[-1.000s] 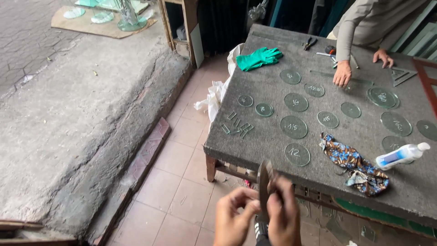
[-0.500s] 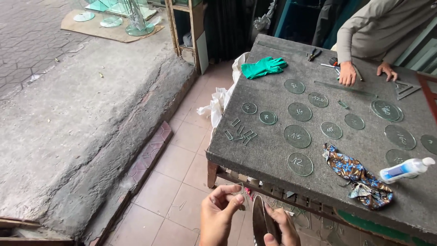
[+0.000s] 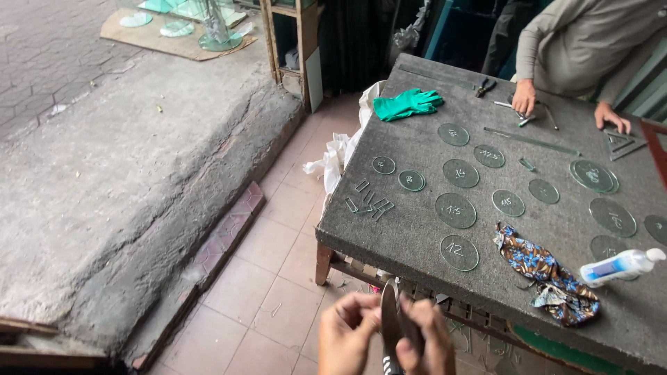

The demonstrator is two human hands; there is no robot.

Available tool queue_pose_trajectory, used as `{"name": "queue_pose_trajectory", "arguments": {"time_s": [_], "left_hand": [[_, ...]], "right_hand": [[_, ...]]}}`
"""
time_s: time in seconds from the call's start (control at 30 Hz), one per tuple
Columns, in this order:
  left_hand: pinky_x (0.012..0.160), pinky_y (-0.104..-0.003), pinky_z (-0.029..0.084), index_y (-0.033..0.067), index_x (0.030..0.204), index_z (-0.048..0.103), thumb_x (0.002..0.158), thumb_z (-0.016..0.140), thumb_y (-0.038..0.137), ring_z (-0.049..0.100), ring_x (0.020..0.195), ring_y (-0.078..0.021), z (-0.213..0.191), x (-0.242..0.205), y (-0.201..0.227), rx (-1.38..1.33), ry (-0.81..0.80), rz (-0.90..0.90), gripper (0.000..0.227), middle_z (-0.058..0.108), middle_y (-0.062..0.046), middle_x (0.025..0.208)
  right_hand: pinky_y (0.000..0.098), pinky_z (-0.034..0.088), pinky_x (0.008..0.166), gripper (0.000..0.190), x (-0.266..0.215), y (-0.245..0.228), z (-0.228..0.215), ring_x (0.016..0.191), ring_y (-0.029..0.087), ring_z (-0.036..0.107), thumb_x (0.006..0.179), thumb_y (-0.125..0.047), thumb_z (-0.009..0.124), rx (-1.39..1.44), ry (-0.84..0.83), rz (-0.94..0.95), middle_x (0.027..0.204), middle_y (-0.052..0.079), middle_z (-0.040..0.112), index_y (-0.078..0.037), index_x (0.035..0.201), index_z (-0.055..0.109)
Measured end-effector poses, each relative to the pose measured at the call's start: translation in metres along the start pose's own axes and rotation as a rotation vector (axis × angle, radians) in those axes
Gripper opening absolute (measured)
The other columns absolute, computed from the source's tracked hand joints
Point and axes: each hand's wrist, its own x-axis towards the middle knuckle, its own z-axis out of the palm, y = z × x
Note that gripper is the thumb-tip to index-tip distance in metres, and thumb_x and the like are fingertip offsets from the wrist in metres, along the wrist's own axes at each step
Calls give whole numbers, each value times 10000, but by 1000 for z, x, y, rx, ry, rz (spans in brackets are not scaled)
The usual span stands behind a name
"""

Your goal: Cleaning circular glass pieces with a cloth and organizing them on a marked workbench.

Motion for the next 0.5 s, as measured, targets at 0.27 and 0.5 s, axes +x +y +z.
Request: {"name": "queue_pose_trajectory", "arguments": {"time_s": [0.27, 0.5], "left_hand": [[676, -244, 583, 32, 939, 882, 888, 868, 16, 698, 679, -60, 13, -21, 27, 86, -42, 56, 55, 851, -31, 804], [663, -238, 589, 7, 965, 863, 909, 813, 2, 720, 675, -79, 19, -24, 57, 97, -58, 78, 75, 824, -59, 766]], "right_hand": [[381, 529, 1181, 588, 30, -19, 10, 1383, 289, 669, 1075, -362, 462, 276, 118, 219, 1548, 222, 667, 25, 1501, 583], [379, 525, 999, 558, 49, -31, 12, 1147, 254, 661, 1068, -375, 455, 233, 108, 259, 1289, 156, 705, -5, 1464, 591]]}}
